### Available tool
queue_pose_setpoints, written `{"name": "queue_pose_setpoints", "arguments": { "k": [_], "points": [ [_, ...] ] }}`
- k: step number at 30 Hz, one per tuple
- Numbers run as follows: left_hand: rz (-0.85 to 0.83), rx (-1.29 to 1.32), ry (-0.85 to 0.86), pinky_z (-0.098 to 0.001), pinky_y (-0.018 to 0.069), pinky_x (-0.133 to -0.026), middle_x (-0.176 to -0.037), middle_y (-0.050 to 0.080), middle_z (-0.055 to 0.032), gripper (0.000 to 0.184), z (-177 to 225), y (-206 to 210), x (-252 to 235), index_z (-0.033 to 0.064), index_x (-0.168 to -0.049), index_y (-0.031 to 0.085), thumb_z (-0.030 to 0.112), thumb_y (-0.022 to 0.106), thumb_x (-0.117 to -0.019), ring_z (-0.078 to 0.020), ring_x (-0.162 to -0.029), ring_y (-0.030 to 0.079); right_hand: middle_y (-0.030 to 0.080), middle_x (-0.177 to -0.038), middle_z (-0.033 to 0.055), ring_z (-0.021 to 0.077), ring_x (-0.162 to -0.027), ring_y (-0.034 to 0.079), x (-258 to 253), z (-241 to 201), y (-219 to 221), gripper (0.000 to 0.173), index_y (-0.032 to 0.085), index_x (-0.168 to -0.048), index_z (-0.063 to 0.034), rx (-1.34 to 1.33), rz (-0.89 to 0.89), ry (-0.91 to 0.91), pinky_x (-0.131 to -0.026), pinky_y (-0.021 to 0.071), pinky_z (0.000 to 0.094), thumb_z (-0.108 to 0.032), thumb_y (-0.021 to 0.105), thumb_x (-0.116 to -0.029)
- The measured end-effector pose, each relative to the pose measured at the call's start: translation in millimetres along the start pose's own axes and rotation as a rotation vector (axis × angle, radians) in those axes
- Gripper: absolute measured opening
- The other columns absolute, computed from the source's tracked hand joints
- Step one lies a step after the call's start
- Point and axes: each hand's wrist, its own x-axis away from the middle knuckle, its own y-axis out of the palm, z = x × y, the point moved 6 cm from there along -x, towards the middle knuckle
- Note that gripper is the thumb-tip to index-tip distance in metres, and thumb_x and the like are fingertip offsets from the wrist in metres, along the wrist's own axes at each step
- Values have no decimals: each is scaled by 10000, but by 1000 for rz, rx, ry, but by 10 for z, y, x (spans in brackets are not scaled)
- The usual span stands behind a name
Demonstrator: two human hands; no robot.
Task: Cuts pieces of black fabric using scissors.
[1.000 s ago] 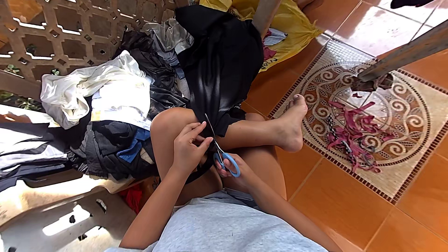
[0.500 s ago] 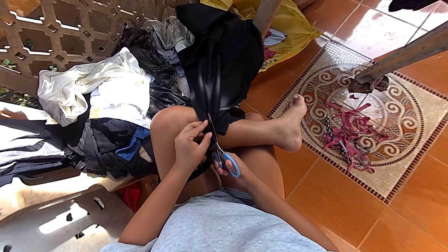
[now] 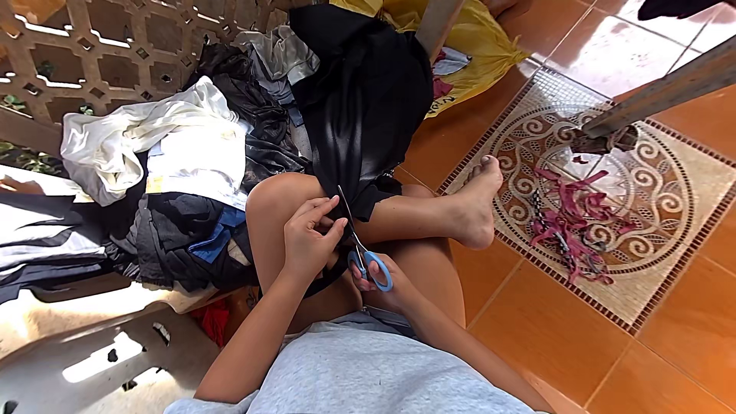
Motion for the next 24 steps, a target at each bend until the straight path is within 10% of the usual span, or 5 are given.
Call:
{"name": "queue_pose_setpoints", "arguments": {
  "k": [24],
  "points": [
    [-35, -48, -4, -140, 561, -716, -1155, 682, -191, 345, 13, 6, 17, -76, -1171, 719, 46, 760, -851, -15, -791, 668, 599, -737, -147, -65, -592, 526, -14, 46, -9, 426, 647, -869, -194, -67, -16, 28, -552, 426, 109, -618, 647, -904]
  ]
}}
